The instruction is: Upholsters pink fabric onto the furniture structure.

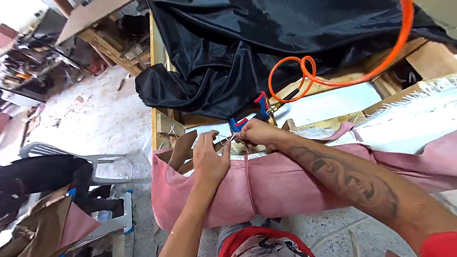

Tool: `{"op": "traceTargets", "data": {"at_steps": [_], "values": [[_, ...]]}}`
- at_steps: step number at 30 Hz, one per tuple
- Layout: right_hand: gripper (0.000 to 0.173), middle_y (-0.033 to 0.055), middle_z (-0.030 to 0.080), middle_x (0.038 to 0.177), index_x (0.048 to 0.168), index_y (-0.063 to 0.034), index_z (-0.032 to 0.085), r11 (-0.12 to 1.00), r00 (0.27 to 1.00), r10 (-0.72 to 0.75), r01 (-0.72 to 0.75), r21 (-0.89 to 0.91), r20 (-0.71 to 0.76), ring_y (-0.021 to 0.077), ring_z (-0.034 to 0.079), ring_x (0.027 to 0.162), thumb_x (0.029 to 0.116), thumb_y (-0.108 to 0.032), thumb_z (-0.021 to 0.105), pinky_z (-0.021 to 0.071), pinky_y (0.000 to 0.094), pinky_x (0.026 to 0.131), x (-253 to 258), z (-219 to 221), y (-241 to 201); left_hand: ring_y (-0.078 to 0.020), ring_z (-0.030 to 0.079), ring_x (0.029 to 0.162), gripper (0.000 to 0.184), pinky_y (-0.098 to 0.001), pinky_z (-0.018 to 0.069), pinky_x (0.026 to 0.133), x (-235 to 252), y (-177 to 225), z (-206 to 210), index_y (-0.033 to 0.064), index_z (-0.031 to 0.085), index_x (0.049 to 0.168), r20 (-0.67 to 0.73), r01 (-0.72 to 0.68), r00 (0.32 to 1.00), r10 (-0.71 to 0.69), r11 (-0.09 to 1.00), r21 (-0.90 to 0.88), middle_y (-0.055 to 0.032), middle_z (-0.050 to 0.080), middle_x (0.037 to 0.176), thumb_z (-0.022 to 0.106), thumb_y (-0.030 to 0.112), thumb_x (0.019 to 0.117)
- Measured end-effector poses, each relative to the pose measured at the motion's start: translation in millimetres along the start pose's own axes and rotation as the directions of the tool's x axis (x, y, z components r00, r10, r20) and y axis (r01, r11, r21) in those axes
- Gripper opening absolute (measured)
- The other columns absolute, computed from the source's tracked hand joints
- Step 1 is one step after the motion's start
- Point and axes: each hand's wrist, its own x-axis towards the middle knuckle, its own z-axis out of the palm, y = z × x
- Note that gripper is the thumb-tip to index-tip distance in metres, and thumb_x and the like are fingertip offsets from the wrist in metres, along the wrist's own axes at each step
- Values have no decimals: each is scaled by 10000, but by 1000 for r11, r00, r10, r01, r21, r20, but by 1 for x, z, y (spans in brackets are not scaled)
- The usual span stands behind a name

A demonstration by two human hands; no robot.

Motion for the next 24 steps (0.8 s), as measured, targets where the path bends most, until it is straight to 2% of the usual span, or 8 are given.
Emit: {"op": "traceTargets", "data": {"at_steps": [3,5,9,11,13,15,19,24], "values": [[269,0,570,657,828,-85,626,858,977,45,-145,493,209,68,502,520,1010,-247,513,417,219,476,-5,-6,-2,-281,592,1223,632,-594,433,1051,5,-2,-18,192,644,1341,295,26,954,-52,996,91,-66,631,1332,723,603,868],[266,-30,524,623,850,-130,611,765,983,-54,-71,640,174,55,497,530,1022,-280,474,425,211,509,-13,-4,-1,-247,693,954,391,-574,546,877,15,-14,-28,187,734,1127,446,23,892,-75,992,121,-40,729,1011,733,512,910],[288,-45,506,610,928,-101,661,784,991,-105,28,620,88,49,507,536,1036,-356,581,480,225,573,-15,2,-1,-129,659,670,151,-403,566,660,50,-49,-45,169,760,927,617,54,785,43,989,-138,13,705,754,680,275,1000],[363,-40,527,631,855,-106,651,869,962,-194,80,488,189,42,485,528,1045,-399,553,423,214,518,-14,2,-3,-111,559,555,183,-334,477,542,64,-55,-55,113,749,888,603,107,789,118,940,-323,-3,648,672,678,237,1002],[305,-22,552,699,1048,-89,717,910,908,-308,193,368,286,42,475,541,1048,-352,563,402,201,487,-13,2,-10,-61,443,470,187,-229,364,448,80,-48,-62,47,734,860,608,184,770,194,845,-502,-6,575,597,678,169,991],[282,-17,538,651,973,-72,711,908,909,-341,253,335,238,55,483,523,1025,-320,588,430,229,499,-10,1,-15,-26,407,445,197,-205,336,433,102,-37,-58,35,728,817,654,280,721,229,767,-578,23,534,556,697,163,964],[511,2,509,553,796,-78,657,877,999,11,8,481,-36,103,485,438,979,-553,610,463,274,444,-7,-3,-12,-53,381,381,354,-241,308,382,126,-12,-11,40,657,676,689,396,701,184,702,-591,10,485,485,603,196,989],[533,-39,414,550,760,-154,561,648,961,201,14,761,-189,86,391,416,992,-633,523,411,273,400,4,-15,-2,-132,593,569,361,-384,515,582,165,33,51,36,711,735,326,-144,889,321,873,-467,-45,631,621,618,257,1005]]}}
